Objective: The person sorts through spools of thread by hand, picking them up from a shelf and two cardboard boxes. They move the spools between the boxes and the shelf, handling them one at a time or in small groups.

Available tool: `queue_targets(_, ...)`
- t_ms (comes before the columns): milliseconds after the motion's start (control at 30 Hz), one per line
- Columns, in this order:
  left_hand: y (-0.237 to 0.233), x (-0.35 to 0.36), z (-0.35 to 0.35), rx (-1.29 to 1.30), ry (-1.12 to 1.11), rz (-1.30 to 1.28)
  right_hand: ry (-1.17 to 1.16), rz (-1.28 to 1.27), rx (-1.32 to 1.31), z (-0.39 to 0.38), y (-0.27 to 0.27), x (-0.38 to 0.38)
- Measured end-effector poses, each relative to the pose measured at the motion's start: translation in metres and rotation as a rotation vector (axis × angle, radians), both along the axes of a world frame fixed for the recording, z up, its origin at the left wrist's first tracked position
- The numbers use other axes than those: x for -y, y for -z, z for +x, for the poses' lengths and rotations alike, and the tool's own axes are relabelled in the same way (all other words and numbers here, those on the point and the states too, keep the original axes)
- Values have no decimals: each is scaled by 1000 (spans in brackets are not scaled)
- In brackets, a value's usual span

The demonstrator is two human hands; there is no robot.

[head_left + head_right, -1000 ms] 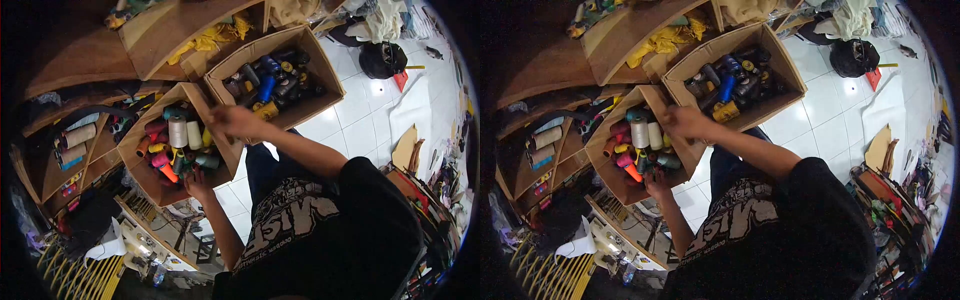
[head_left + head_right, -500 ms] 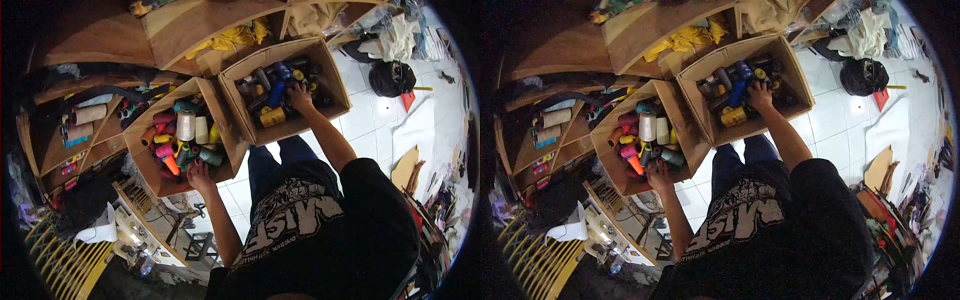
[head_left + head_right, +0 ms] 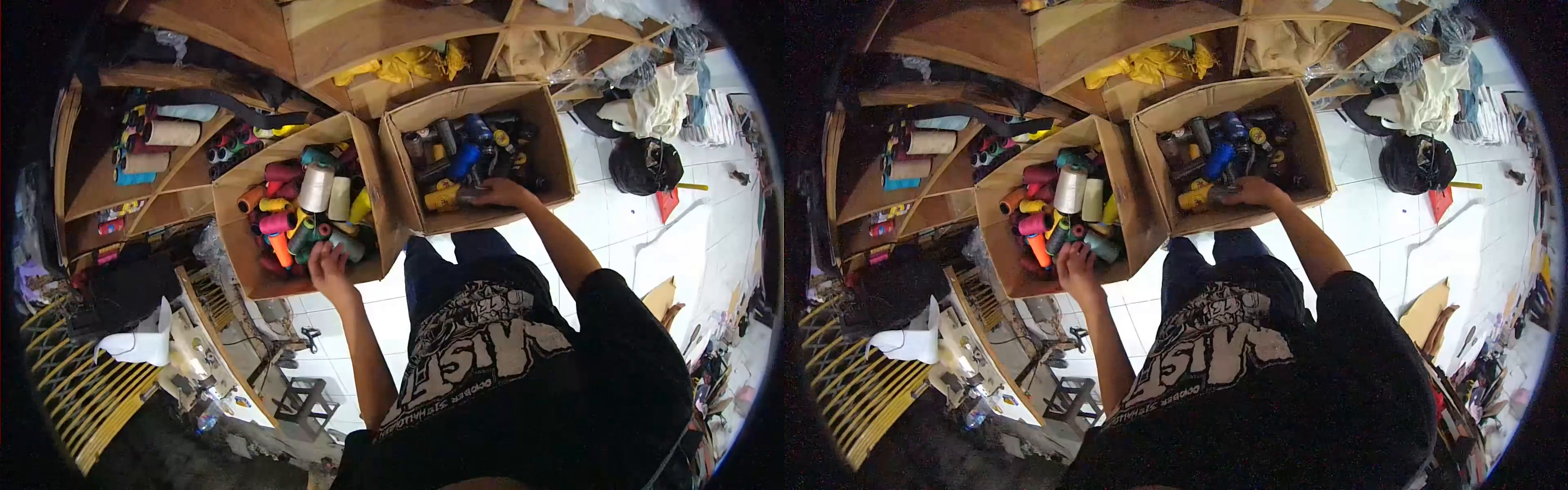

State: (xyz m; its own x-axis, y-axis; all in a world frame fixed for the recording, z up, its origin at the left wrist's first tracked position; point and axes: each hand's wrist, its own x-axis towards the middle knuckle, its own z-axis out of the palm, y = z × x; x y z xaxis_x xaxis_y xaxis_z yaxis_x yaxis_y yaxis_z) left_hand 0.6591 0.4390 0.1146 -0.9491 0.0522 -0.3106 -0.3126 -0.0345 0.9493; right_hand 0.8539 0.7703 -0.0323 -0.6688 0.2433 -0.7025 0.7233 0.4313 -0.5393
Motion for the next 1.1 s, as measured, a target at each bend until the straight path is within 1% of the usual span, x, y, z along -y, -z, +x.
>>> queue_targets(100,5,-22,2,-18,123,89,-39,-57,-42,-9,-26,13)
queue_targets(167,4,-34,6,-4,182,140,-43,-76,-156,-16,-37,20)
queue_targets(200,4,-40,8,-62,265,118,-46,-84,-213,-20,-43,22)
queue_targets(267,5,-50,15,-178,428,72,-35,-167,-345,-31,-82,29)
queue_targets(367,-26,-76,31,-313,702,-160,19,-285,-511,-48,-136,44)
queue_targets(433,-23,-73,28,-302,850,-116,49,-378,-558,-60,-168,51)
queue_targets(467,-27,-74,26,-296,923,-91,172,-570,-551,-64,-174,50)
queue_targets(500,-34,-73,24,-324,939,-153,297,-760,-534,-67,-179,49)
queue_targets(567,-35,-70,20,-91,807,41,547,-1163,-515,-72,-180,46)
queue_targets(600,-35,-70,18,19,735,139,521,-920,-469,-76,-163,41)
queue_targets(633,-36,-69,18,-12,669,197,489,-680,-425,-80,-130,35)
queue_targets(667,-40,-67,17,103,628,322,453,-444,-380,-81,-94,32)
queue_targets(733,-51,-61,16,334,536,571,4,-25,-277,-71,-28,30)
queue_targets(767,-47,-60,17,410,464,554,-148,183,-256,-64,-3,39)
queue_targets(800,-48,-58,18,452,444,621,-302,393,-237,-55,16,51)
queue_targets(867,-57,-52,16,530,412,749,-450,558,-181,-61,6,67)
queue_targets(900,-62,-55,19,545,276,676,-447,511,-140,-68,-4,69)
queue_targets(933,-61,-50,19,533,275,715,-450,465,-93,-73,-16,73)
queue_targets(967,-58,-46,21,525,277,756,-464,479,-100,-67,4,78)
queue_targets(1000,-54,-43,20,513,288,799,-471,501,-110,-59,48,80)
queue_targets(1033,-47,-34,17,566,392,997,-500,535,-119,-63,57,78)
queue_targets(1100,-41,-29,23,495,352,865,-589,606,-126,-67,57,78)
